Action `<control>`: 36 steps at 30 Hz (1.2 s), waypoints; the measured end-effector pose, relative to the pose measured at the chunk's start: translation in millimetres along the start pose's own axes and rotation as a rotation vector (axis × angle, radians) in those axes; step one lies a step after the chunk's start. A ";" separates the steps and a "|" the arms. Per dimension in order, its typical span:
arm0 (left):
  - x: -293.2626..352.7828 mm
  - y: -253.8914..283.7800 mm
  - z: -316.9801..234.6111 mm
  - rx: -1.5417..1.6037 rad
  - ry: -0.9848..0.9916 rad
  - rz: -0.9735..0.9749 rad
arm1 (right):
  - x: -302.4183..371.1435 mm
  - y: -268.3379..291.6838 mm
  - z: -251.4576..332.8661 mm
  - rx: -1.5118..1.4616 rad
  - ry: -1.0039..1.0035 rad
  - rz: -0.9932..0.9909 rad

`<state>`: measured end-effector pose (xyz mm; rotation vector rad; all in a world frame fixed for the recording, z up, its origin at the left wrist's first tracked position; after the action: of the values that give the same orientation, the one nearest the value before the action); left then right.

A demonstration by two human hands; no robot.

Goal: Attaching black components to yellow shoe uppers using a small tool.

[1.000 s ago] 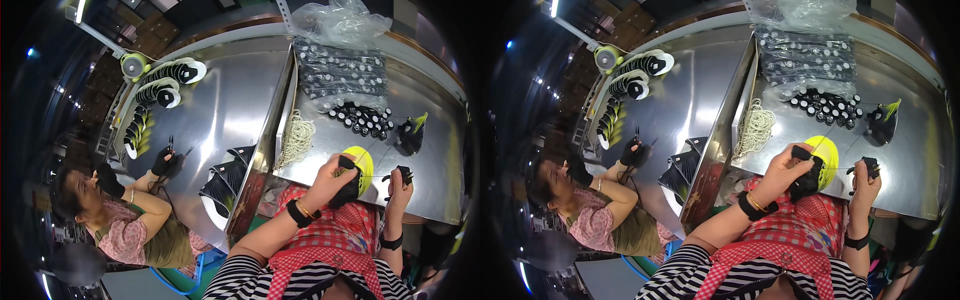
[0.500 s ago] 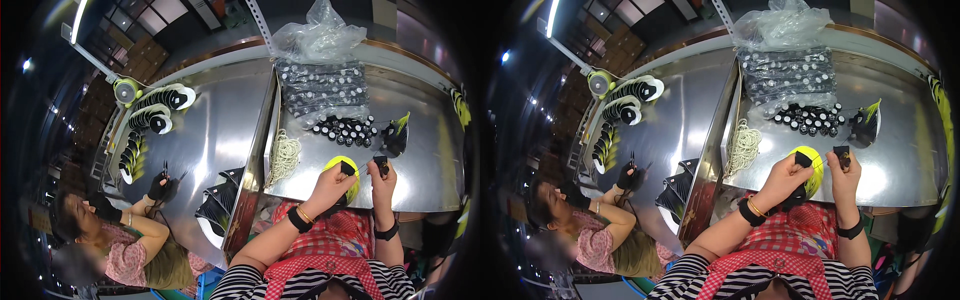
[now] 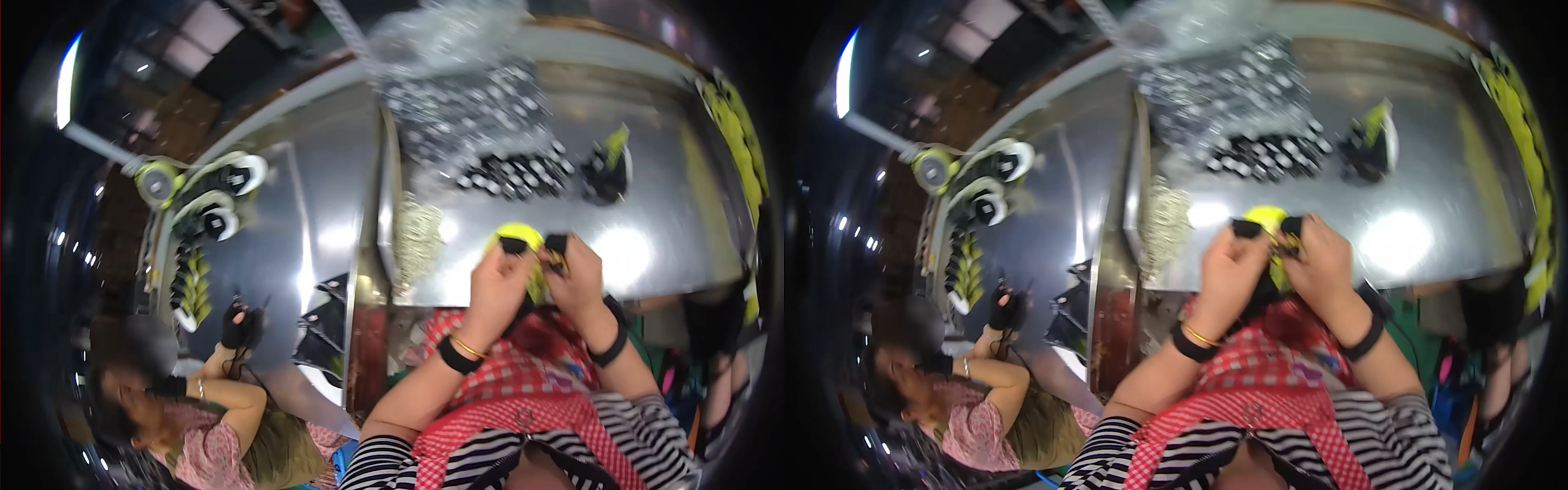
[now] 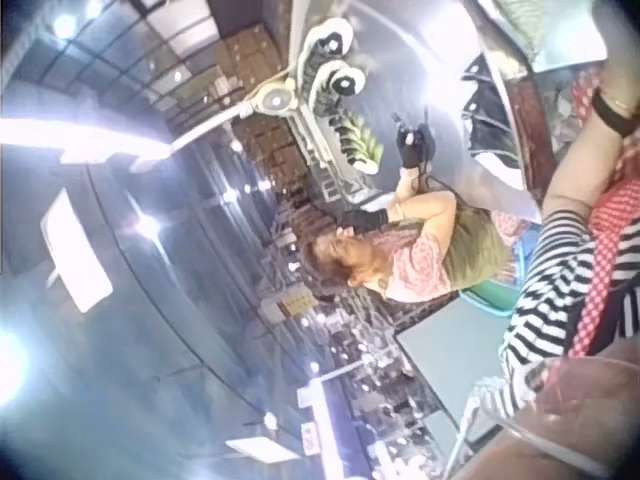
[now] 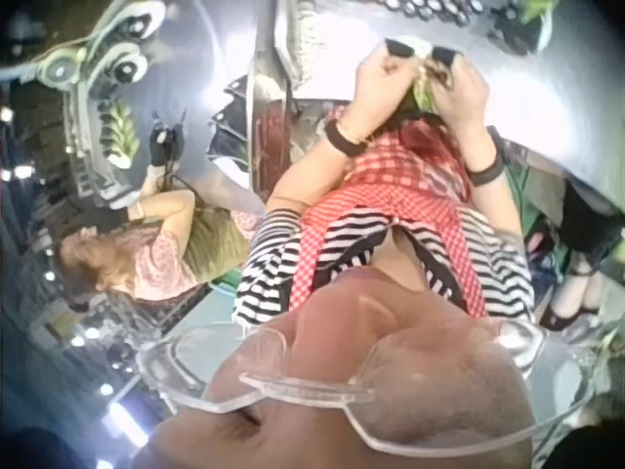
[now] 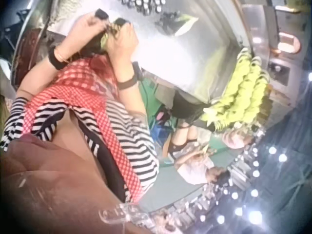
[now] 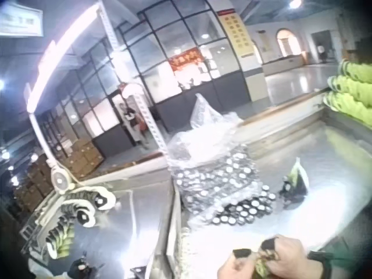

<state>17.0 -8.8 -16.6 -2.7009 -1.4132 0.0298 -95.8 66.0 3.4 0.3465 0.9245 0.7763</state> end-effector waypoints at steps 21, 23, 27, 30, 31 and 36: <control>1.5 9.4 -9.2 0.347 0.105 -0.080 | -1.2 15.0 5.4 -0.155 -0.196 0.011; 2.3 7.3 -12.6 0.331 0.123 -0.104 | -2.7 17.9 9.0 -0.066 -0.078 0.042; 5.1 2.1 -17.9 0.299 0.139 -0.143 | 5.9 14.9 2.9 0.103 -0.039 0.145; 8.7 0.1 -11.8 0.117 0.036 -0.119 | 6.6 10.0 3.0 0.127 -0.070 0.180; 11.4 -1.1 -10.6 0.111 0.024 -0.063 | 5.4 9.0 3.6 0.106 -0.066 0.166; 10.7 3.0 -17.1 0.099 0.104 0.020 | 3.2 15.9 -12.3 0.016 0.082 0.317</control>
<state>26.7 -3.0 0.4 -2.5960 -1.3199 -0.0381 -111.8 78.5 3.6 0.4853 0.9647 1.0804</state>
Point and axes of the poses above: each hand's wrist, its own x-axis away from the middle knuckle, its own y-axis out of the back of the hand, z = x × y, the point moved 3 cm from there along -x, towards the middle knuckle, and after that the axes turned 1 degree about -x, right-handed, at the moved point
